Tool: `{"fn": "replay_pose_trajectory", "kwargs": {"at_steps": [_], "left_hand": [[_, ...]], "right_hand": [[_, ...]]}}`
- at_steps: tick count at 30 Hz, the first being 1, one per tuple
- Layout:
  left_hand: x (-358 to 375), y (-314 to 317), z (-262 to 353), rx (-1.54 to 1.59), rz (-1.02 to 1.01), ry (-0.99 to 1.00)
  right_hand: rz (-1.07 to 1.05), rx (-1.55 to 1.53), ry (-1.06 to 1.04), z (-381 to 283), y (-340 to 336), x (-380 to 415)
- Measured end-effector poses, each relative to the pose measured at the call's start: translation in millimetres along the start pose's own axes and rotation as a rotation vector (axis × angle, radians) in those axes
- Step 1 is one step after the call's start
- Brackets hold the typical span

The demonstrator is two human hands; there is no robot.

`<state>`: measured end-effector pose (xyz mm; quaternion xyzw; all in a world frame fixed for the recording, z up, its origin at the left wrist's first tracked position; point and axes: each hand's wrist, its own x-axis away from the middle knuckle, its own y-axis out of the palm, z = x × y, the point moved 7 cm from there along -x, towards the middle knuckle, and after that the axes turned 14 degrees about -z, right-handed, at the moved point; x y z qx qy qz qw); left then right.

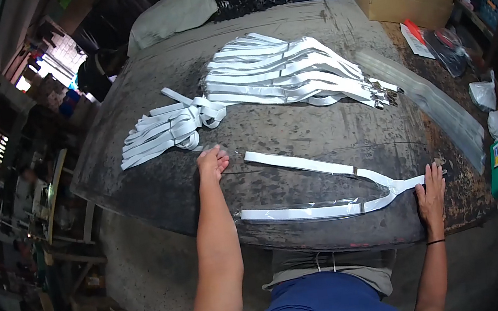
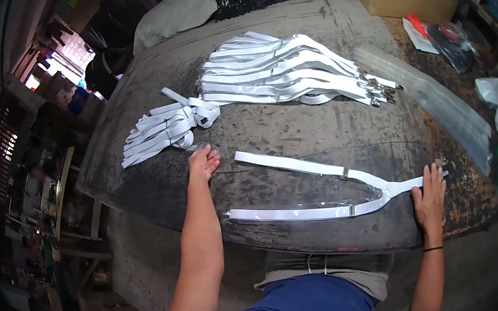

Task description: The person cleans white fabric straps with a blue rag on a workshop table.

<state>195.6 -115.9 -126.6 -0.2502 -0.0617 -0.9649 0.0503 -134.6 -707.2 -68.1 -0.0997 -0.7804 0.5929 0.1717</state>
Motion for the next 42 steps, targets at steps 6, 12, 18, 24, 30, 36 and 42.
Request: {"fn": "replay_pose_trajectory", "kwargs": {"at_steps": [6, 12, 18, 24, 30, 36, 42], "left_hand": [[30, 30, 23, -0.048, -0.052, 0.476], [116, 107, 20, -1.122, -0.091, 1.015], [129, 98, 27, -1.273, 0.101, 1.160], [60, 21, 18, -0.694, 0.079, 0.304], [32, 27, 2, -0.414, -0.121, -0.020], [28, 26, -7, -0.036, -0.113, 0.096], [38, 41, -9, 0.478, -0.303, 0.124]], "right_hand": [[0.017, 0.021, 0.038, 1, 3, -2], [0.016, 0.046, 0.042, 3, 5, -3], [0.030, 0.054, 0.037, 4, 7, -3], [0.002, 0.050, 0.074, 1, 5, -3], [-0.005, 0.037, 0.087, 1, 4, -3], [-0.010, 0.066, 0.071, 1, 4, -3], [-0.010, 0.072, 0.067, 0, 4, -3]]}}
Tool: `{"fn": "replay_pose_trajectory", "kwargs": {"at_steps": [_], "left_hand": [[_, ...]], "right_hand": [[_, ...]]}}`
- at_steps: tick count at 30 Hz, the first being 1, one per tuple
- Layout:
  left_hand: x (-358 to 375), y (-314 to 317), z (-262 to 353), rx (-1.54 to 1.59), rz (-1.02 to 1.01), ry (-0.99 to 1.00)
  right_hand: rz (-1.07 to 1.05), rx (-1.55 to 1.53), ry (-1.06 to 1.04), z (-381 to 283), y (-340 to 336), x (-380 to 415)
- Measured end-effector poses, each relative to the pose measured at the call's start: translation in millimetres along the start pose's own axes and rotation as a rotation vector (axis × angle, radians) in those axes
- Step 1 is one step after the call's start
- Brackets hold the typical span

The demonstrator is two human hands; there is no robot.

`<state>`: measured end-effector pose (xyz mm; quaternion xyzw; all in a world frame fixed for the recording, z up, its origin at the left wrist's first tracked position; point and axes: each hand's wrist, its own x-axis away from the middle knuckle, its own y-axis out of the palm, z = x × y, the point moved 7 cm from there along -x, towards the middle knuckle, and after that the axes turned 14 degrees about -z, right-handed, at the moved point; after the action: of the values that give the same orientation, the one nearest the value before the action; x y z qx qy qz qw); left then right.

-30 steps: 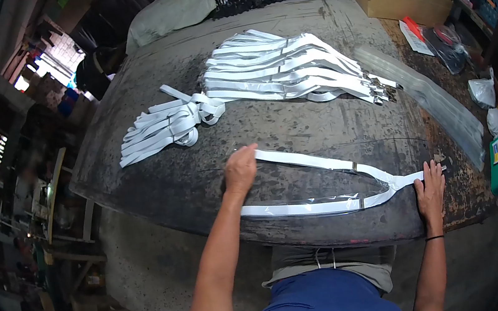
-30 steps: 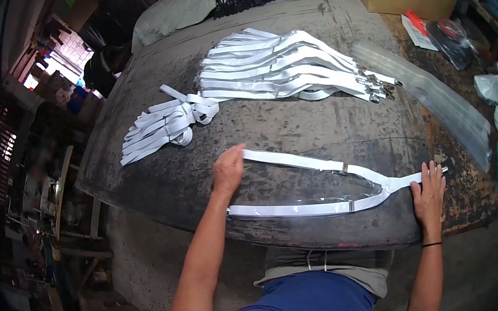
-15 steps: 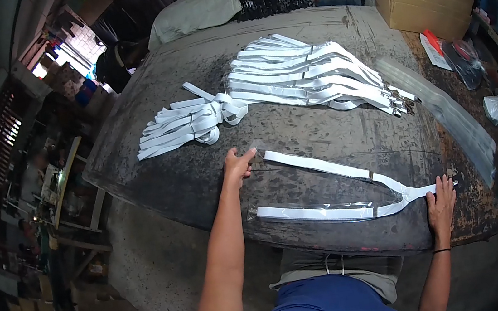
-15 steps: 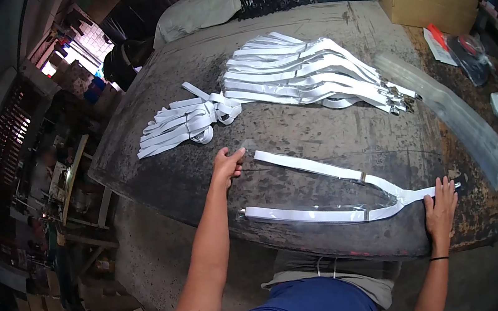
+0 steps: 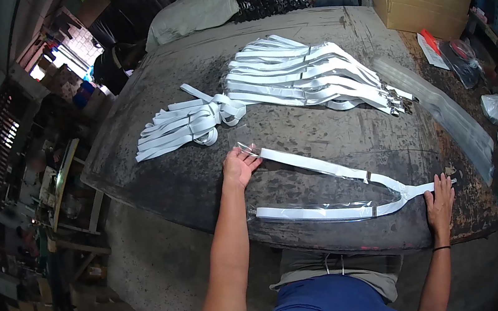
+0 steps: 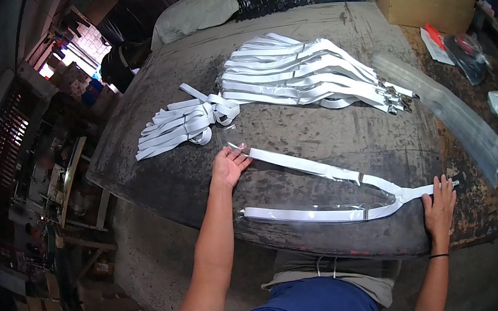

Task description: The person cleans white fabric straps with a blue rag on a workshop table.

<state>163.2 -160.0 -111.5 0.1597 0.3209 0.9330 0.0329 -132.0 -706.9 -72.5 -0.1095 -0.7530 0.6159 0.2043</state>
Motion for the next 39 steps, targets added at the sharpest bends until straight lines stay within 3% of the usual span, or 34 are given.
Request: {"fn": "replay_pose_trajectory", "kwargs": {"at_steps": [6, 8, 9, 11, 14, 17, 21, 27, 37, 39], "left_hand": [[-2, 18, -7, 0.166, -0.084, 0.077], [-6, 20, -13, 0.109, -0.027, 0.062], [-19, 12, -20, 0.070, -0.165, 0.064], [-28, 9, -31, -0.094, -0.186, 0.052], [-14, 27, -31, -0.101, -0.161, 0.004], [-25, 20, -32, -0.052, -0.204, 0.111], [-15, 30, -27, 0.014, -0.177, 0.093], [-6, 29, -19, -0.011, -0.287, 0.037], [-11, 4, 11, -0.140, -0.256, 0.103], [-13, 2, 17, -0.208, -0.170, 0.123]], "right_hand": [[0.002, -0.008, 0.013, 2, 2, -2], [0.027, 0.003, -0.018, 3, 3, -1], [0.056, -0.013, -0.037, 4, 3, -1], [0.065, -0.007, -0.037, 5, 4, 0], [0.082, -0.042, -0.043, 1, 0, 1], [0.046, -0.032, -0.028, -1, -2, 2], [0.088, -0.026, -0.038, -2, -4, 3], [0.089, -0.046, -0.042, 2, 0, 1], [0.048, -0.043, -0.030, 1, 0, 1], [0.037, -0.047, -0.015, 2, 1, 1]]}}
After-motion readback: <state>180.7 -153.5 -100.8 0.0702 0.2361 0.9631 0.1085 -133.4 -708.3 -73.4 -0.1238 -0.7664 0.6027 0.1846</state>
